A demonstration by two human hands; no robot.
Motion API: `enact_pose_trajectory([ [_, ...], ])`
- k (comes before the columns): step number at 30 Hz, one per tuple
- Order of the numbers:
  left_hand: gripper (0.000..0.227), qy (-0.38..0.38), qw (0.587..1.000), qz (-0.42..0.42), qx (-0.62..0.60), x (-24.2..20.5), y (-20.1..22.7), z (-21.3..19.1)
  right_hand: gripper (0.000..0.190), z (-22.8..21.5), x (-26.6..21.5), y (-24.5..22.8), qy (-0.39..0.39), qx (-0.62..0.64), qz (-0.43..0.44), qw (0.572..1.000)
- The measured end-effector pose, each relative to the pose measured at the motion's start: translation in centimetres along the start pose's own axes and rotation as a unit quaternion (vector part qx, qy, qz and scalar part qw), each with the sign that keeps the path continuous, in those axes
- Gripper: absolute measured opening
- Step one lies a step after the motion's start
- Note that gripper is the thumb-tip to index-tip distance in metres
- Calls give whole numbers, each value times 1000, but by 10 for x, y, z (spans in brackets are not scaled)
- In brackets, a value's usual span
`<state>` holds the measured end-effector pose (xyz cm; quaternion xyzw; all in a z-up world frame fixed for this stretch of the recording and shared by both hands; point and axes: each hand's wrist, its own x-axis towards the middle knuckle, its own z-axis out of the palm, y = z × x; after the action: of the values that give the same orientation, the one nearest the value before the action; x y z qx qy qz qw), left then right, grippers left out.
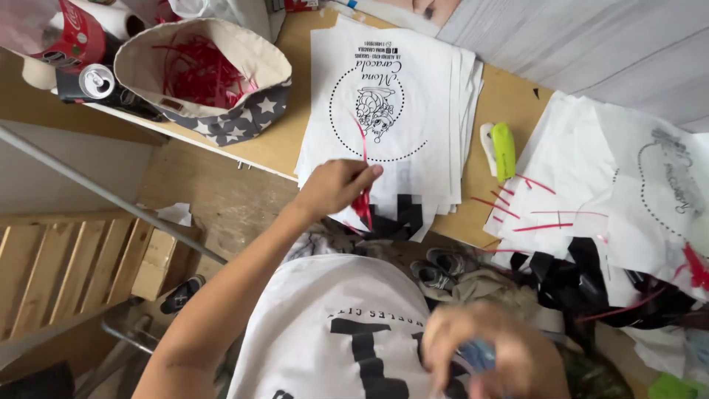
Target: The person ties red ribbons on white shopping bags using a handheld stapler to secure the knots. They repeatedly pick up bags, tie the ribbons, staple them, and place the finished bags into a pile.
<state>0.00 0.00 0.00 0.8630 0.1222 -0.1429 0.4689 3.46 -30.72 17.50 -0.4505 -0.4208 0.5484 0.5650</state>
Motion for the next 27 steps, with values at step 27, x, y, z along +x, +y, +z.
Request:
enact_pose_trajectory([
  [27, 46, -68, 949, 173, 254, 68, -129, 55, 89, -251, 2, 265, 568, -490, 391, 533],
])
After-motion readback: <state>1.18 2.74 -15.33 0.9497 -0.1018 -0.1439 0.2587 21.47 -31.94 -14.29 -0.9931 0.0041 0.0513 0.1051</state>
